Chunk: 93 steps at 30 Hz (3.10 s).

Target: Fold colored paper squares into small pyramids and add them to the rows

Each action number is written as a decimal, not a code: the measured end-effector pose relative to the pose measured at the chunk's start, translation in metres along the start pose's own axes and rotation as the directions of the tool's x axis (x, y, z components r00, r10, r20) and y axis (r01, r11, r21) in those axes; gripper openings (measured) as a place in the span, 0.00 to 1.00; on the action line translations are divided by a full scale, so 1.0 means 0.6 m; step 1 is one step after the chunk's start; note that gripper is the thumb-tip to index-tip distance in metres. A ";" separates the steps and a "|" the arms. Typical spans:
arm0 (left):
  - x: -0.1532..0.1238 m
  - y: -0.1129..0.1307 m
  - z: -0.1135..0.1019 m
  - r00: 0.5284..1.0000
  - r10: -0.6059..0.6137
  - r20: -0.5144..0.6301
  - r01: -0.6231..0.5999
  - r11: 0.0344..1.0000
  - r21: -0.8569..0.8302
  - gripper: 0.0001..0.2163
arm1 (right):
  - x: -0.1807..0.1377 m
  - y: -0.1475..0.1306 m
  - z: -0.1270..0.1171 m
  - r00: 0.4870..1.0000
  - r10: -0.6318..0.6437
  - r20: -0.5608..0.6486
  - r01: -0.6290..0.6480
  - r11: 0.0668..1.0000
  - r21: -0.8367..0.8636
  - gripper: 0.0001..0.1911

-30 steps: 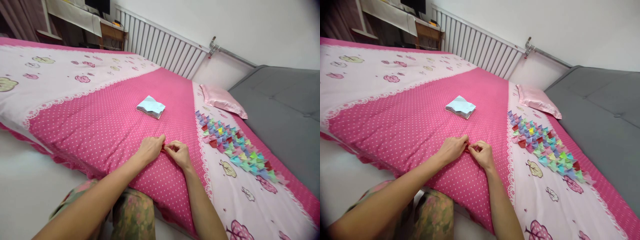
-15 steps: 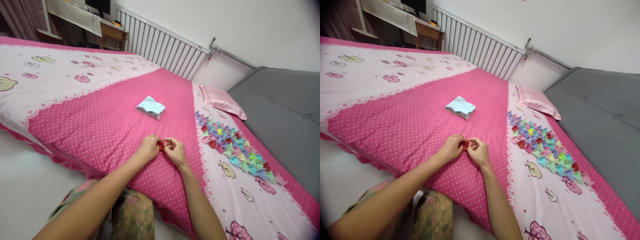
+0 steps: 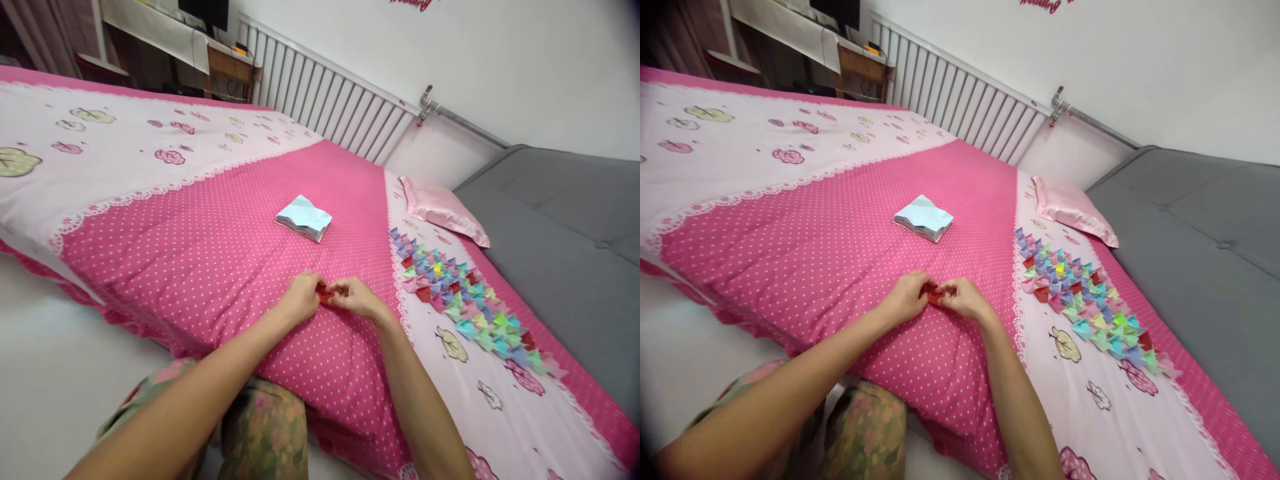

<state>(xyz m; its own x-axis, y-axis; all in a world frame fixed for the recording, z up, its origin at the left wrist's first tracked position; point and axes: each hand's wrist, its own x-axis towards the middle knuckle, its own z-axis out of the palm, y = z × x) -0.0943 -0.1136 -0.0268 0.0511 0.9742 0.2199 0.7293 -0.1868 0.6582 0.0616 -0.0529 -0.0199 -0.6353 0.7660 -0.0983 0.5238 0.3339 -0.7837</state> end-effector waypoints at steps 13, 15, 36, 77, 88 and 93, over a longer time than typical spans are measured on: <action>-0.001 -0.002 0.001 0.999 0.051 0.007 -0.051 0.999 0.009 0.10 | 0.008 0.011 0.023 0.964 0.016 -0.266 -0.044 0.994 -0.099 0.13; -0.001 -0.003 0.002 0.997 0.074 -0.003 -0.074 0.997 0.001 0.11 | 0.007 0.009 0.027 0.952 0.003 -0.306 -0.049 0.989 -0.140 0.13; 0.006 -0.011 0.011 0.999 0.024 -0.033 -0.023 1.000 0.016 0.09 | -0.018 0.006 0.013 0.988 0.146 -0.053 -0.124 0.945 0.304 0.17; 0.017 0.000 -0.005 0.975 0.114 0.190 -0.168 0.939 0.301 0.10 | -0.018 -0.021 0.032 0.952 -0.050 -0.301 -0.031 0.966 -0.258 0.07; 0.009 -0.006 -0.007 0.944 0.327 -0.053 -0.286 0.885 0.368 0.10 | -0.025 0.003 0.006 0.981 -0.038 -0.190 0.098 0.944 0.316 0.29; 0.001 -0.003 -0.008 0.888 0.419 -0.187 -0.332 0.867 0.371 0.10 | -0.019 -0.010 0.028 0.970 -0.084 -0.226 0.172 0.899 0.402 0.34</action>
<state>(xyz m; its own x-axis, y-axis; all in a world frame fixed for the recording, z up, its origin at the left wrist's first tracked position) -0.0987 -0.1136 -0.0245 0.2240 0.7634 0.6058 0.8687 -0.4382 0.2311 0.0562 -0.0729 -0.0242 -0.5321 0.8396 0.1093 0.1337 0.2109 -0.9683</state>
